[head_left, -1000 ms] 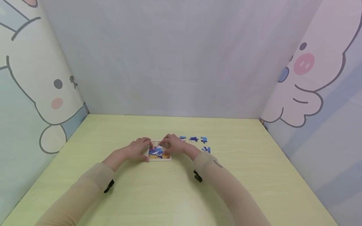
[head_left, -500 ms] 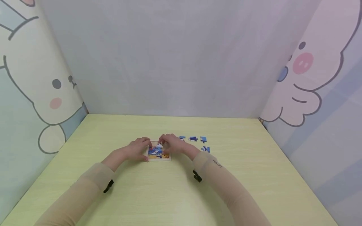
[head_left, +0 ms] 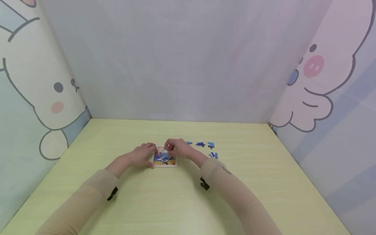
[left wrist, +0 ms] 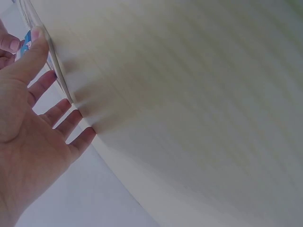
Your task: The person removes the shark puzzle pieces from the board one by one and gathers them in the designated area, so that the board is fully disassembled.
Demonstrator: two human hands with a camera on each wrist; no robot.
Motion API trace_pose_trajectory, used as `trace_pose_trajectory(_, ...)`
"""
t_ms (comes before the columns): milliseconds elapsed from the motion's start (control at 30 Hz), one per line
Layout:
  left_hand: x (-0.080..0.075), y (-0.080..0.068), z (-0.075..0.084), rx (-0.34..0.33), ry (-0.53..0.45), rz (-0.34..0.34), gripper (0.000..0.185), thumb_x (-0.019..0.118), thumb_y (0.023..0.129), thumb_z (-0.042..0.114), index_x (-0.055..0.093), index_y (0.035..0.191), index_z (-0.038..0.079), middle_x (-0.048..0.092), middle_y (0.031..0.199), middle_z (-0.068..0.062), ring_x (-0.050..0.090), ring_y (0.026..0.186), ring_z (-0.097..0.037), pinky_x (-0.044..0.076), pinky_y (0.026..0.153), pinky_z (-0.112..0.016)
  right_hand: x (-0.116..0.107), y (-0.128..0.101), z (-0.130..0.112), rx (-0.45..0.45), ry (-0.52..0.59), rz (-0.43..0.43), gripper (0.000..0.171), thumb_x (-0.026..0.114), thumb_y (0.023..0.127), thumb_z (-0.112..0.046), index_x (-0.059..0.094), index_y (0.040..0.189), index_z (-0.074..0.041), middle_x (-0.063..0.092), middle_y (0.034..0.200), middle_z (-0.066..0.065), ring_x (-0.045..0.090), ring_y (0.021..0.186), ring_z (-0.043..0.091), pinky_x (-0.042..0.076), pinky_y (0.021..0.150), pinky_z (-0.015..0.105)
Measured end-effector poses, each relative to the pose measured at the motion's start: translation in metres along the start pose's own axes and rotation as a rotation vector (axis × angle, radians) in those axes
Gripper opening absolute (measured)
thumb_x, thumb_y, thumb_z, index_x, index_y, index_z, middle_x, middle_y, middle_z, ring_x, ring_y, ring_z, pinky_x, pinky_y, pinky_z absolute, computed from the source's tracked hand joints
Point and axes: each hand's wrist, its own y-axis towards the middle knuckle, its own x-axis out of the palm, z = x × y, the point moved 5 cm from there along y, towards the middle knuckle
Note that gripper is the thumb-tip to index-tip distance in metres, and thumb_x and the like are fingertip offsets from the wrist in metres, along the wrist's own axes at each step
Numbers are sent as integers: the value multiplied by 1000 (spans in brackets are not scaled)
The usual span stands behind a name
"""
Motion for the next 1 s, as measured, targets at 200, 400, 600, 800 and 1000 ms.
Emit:
trace_pose_trajectory(200, 0, 0, -2, 6, 11, 8, 48, 76, 78, 36, 54, 116, 15, 39, 142, -22, 37, 127, -45, 34, 96, -65, -6, -4, -7, -15, 12, 26, 18, 65, 90, -14, 59, 106, -19, 63, 88, -6, 58, 81, 7, 49, 71, 18)
trace_pose_trajectory(400, 1, 1, -1, 4, 5, 4, 47, 75, 79, 38, 54, 114, 16, 39, 142, -22, 37, 127, -44, 34, 96, -66, -19, -11, -11, -47, 14, 46, 18, 64, 90, -13, 60, 107, -17, 65, 91, -4, 58, 83, 8, 49, 72, 20)
trace_pose_trajectory(600, 2, 2, -1, 4, 2, 6, 48, 75, 79, 37, 54, 115, 15, 38, 142, -22, 36, 128, -44, 33, 97, -65, -34, -19, -8, -70, 1, 52, 17, 64, 90, -16, 59, 107, -18, 65, 92, -5, 58, 84, 8, 49, 74, 22)
trace_pose_trajectory(800, 4, 2, -4, 12, 25, 13, 50, 76, 77, 37, 53, 116, 15, 36, 144, -24, 34, 129, -46, 33, 97, -66, -47, -30, -2, -68, -17, 51, 17, 64, 90, -17, 60, 107, -17, 65, 90, -6, 59, 82, 7, 49, 75, 23)
trace_pose_trajectory(1000, 4, 2, -4, 20, 22, 9, 49, 76, 78, 37, 53, 115, 15, 37, 143, -23, 35, 128, -47, 34, 96, -65, -57, -43, 4, -38, -2, 32, 16, 64, 90, -15, 61, 106, -15, 66, 90, -5, 60, 83, 8, 51, 74, 23)
